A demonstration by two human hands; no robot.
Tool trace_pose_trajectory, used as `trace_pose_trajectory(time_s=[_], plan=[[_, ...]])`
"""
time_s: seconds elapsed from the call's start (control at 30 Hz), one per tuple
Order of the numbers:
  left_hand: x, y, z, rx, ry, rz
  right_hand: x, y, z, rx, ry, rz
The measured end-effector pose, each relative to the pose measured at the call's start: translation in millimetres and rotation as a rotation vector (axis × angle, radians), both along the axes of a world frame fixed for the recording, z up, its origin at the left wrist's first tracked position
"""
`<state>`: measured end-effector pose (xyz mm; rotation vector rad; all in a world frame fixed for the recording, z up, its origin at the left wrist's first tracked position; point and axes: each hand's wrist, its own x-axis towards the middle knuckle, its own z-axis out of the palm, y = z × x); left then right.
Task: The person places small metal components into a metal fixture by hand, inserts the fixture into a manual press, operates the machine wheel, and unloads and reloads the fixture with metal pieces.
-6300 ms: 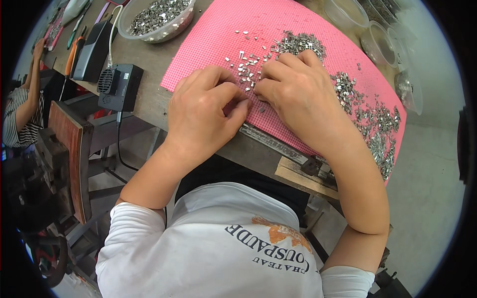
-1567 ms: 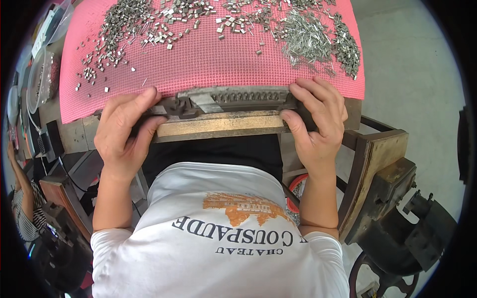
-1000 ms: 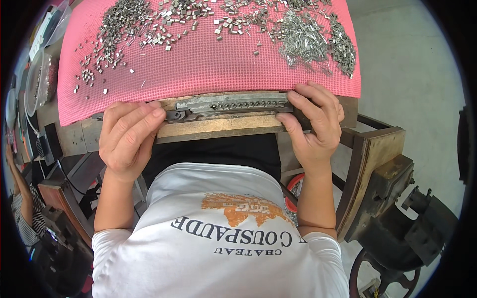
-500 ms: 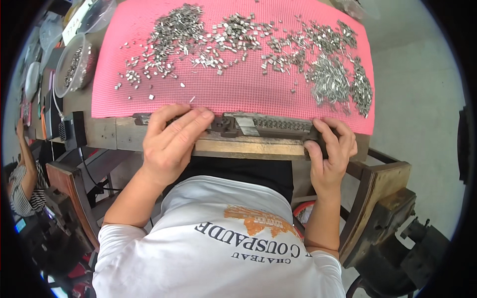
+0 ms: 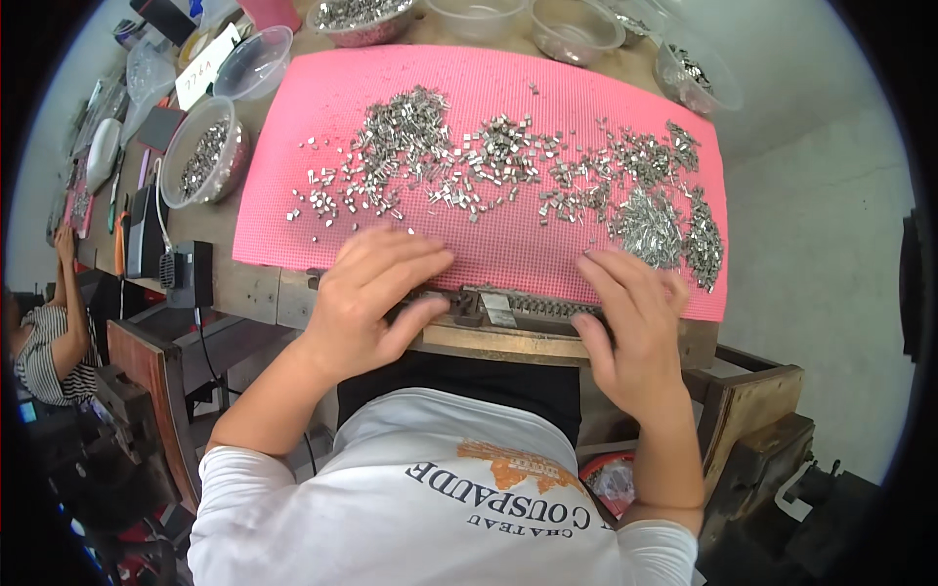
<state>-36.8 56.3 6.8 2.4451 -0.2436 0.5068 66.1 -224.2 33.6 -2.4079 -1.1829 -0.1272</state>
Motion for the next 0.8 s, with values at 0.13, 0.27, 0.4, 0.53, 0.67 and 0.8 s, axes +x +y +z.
trace_pose_trajectory(time_s=[0.13, 0.27, 0.4, 0.53, 0.67, 0.8], plan=[[37.6, -5.1, 5.7, 0.320, 0.040, 0.089, 40.0, 54.3, -5.8, 0.022, -0.032, 0.203], [48.4, -26.4, 2.4, 0.295, 0.191, -0.049, 95.7, 102.3, -32.9, -0.022, -0.126, 0.175], [42.2, -34.1, -4.4, 0.019, 0.221, -0.173, 103.8, 120.1, -20.8, -0.235, 0.104, 0.204], [35.0, -23.0, 3.4, -0.111, 0.123, -0.098, 84.8, 96.3, -40.1, -0.064, -0.022, 0.348], [26.9, -3.6, -2.3, -0.154, 0.042, 0.036, 54.5, 76.9, -34.9, -0.046, -0.019, 0.403], [24.8, 5.1, 3.1, -0.083, 0.041, 0.087, 36.8, 59.9, -25.4, -0.072, 0.031, 0.386]])
